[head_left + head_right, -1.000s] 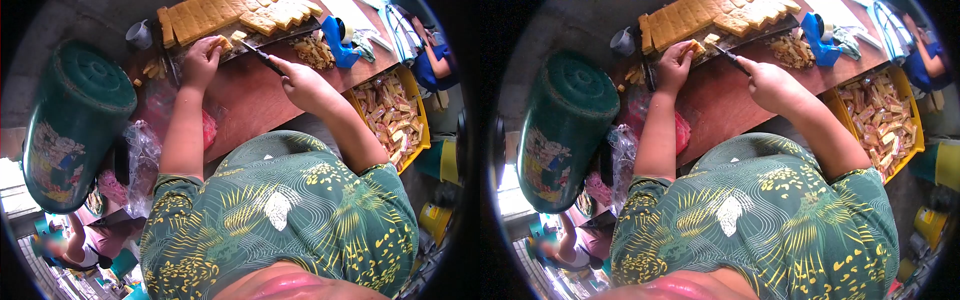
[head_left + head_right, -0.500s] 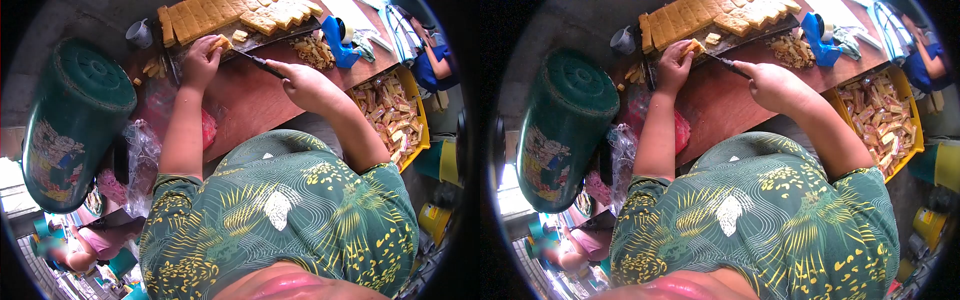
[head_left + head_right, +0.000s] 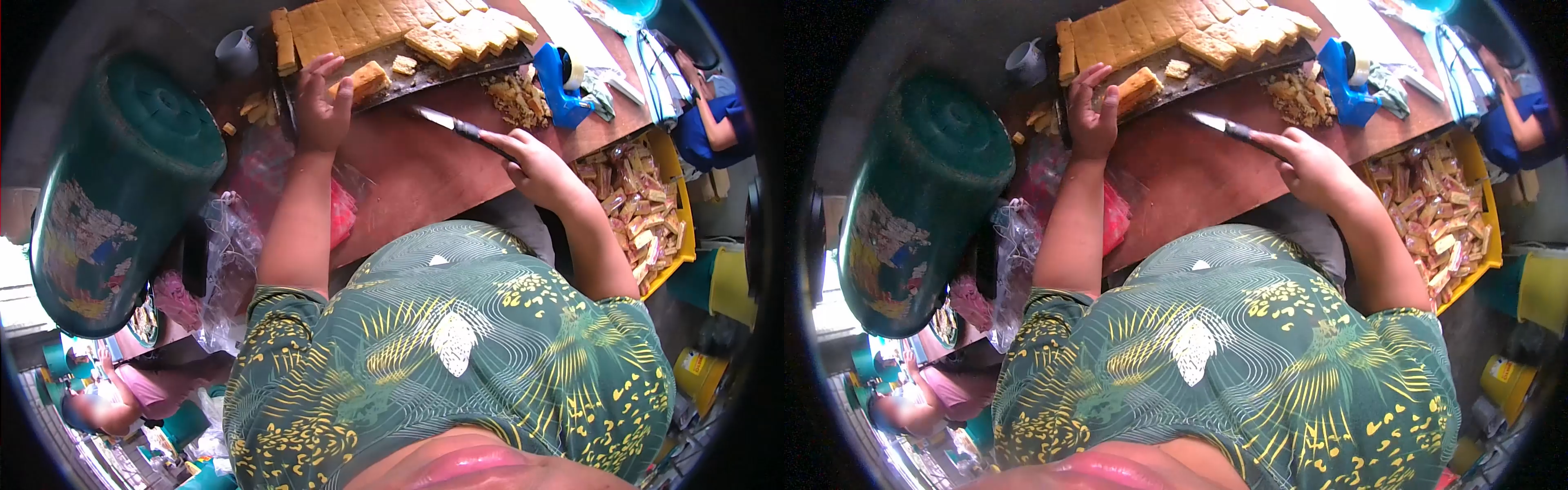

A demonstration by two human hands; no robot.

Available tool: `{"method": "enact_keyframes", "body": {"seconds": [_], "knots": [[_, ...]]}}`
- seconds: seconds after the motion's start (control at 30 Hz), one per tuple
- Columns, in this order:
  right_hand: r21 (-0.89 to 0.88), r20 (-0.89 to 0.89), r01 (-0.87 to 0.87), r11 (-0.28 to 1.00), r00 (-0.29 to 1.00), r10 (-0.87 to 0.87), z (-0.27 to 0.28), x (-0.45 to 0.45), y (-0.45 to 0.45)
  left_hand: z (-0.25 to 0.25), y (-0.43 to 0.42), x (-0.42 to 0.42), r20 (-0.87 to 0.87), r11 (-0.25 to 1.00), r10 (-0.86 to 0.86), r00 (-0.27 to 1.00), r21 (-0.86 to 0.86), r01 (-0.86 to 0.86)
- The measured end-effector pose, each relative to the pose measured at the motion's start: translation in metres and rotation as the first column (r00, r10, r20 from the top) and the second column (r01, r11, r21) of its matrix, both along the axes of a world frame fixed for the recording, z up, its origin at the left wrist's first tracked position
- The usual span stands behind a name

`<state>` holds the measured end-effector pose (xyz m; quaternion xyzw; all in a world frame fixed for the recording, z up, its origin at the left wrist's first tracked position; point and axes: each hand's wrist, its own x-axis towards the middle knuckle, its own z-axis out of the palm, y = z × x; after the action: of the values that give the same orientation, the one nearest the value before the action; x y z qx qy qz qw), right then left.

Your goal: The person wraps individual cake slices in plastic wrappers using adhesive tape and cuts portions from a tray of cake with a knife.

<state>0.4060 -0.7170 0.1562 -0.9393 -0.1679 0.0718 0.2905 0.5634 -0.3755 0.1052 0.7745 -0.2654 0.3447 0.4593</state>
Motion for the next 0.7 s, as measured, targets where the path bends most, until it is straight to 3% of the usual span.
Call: {"method": "enact_keyframes", "body": {"seconds": [0.1,0.17,0.2,0.33,0.37,0.43,0.57,0.7], "knots": [[0.021,0.058,0.012,1.000,0.998,-0.013,-0.018,0.001,-0.016,-0.002,0.014,-0.006,-0.047,0.985,-0.023,0.999,-0.171,0.015],[-0.172,0.272,0.061,0.983,0.962,-0.012,-0.033,0.009,-0.024,0.001,0.026,-0.021,-0.079,0.972,0.031,0.996,-0.229,-0.049],[-0.257,0.375,0.102,0.961,0.927,0.002,-0.037,0.013,-0.027,0.004,0.037,-0.035,-0.089,0.990,0.079,0.993,-0.114,-0.089],[-0.125,0.489,0.033,0.992,0.872,0.032,-0.020,0.045,-0.003,0.012,0.084,-0.086,-0.186,0.951,0.213,0.959,0.265,-0.160],[-0.091,0.436,-0.045,0.995,0.896,0.080,-0.007,0.056,0.012,-0.002,0.095,-0.093,-0.210,0.934,0.239,0.948,0.315,-0.166],[-0.018,0.476,-0.196,0.980,0.860,0.181,0.001,0.084,0.042,-0.033,0.109,-0.112,-0.206,0.767,0.475,0.856,0.574,-0.287],[0.003,0.416,-0.364,0.931,0.847,0.330,0.005,0.160,0.106,-0.059,0.124,-0.110,-0.254,0.801,0.458,0.852,0.534,-0.271],[-0.169,0.226,-0.444,0.880,0.852,0.473,-0.029,0.235,0.154,-0.054,0.127,-0.113,-0.370,0.842,0.390,0.843,0.515,-0.164]]}}
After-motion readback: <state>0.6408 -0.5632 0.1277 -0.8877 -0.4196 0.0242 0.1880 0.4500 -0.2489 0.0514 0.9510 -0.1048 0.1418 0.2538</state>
